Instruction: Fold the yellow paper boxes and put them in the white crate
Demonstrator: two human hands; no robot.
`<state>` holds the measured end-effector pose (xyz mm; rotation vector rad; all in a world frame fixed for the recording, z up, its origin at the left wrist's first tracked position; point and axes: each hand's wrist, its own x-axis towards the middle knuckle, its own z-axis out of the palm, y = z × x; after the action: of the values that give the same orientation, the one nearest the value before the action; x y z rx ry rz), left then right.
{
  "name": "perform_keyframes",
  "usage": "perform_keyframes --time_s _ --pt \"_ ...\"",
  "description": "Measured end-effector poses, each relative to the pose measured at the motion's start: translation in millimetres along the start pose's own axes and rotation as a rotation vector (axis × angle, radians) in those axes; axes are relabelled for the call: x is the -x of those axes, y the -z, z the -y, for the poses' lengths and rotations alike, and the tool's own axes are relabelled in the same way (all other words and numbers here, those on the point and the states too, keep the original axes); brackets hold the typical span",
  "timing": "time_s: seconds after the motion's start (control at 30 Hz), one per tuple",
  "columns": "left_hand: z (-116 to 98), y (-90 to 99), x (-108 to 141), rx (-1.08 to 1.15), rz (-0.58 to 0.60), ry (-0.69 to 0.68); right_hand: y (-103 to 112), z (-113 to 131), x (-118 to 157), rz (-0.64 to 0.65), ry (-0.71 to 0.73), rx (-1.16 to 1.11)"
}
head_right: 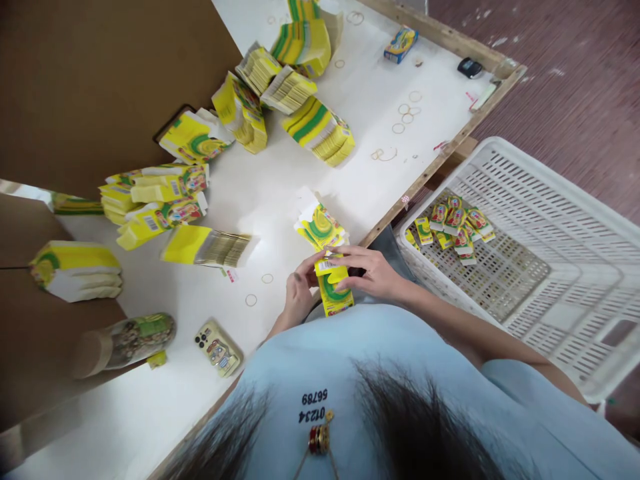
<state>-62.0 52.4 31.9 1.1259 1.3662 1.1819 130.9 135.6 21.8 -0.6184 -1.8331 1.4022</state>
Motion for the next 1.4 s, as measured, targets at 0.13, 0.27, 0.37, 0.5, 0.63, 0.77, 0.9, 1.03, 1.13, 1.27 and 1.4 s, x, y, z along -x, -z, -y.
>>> perform_keyframes --time_s 0.13,0.27,0.37,0.5,0.63,0.77,0.9,1.03,1.13,1.27,1.4 --pt "-2.9 -0.4 -3.5 -0.105 -0.059 -0.002 -3.1 4.5 -4.3 0.062 -0.354 -0.285" --pt "-7.2 -1.8 -8.2 -0.116 -0.040 0.006 3.6 7.2 -14.9 0.207 -0.478 -0.511" --pt "-6.8 -1.0 -7.0 -0.156 -0.031 -0.044 13.5 8.0 -19.7 0.227 -0.516 -0.564" --pt "1.7 -2.6 -1.9 -0.239 -0.034 -0.110 14.5 5.1 -18.5 0.324 -0.570 -0.608" --pt "11.0 3.3 -26.7 -0.366 0.005 -0.222 15.5 -0.9 -11.4 0.168 -0.545 -0.483" --pt "17.1 37.4 -100.5 -0.658 -0.288 -0.341 65.9 0.9 -0.7 -0.170 -0.439 0.112" --pt "26.3 73.4 -172.0 -0.777 -0.364 -0.163 129.0 10.5 11.2 -0.334 -0.537 1.058" --pt "29.3 81.3 -202.4 -0.847 -0.200 -0.129 133.8 10.6 10.9 -0.274 -0.523 1.307" --pt "18.6 79.0 -202.8 -0.862 -0.205 -0.258 105.4 1.1 -7.6 -0.242 -0.365 1.094" --pt "-12.1 68.5 -180.9 -0.709 -0.192 -0.436 51.6 -11.8 -52.1 -0.305 -0.033 0.764" --pt "-47.6 48.7 -140.9 -0.521 -0.239 -0.403 4.2 -15.6 -90.4 -0.341 0.138 0.626"
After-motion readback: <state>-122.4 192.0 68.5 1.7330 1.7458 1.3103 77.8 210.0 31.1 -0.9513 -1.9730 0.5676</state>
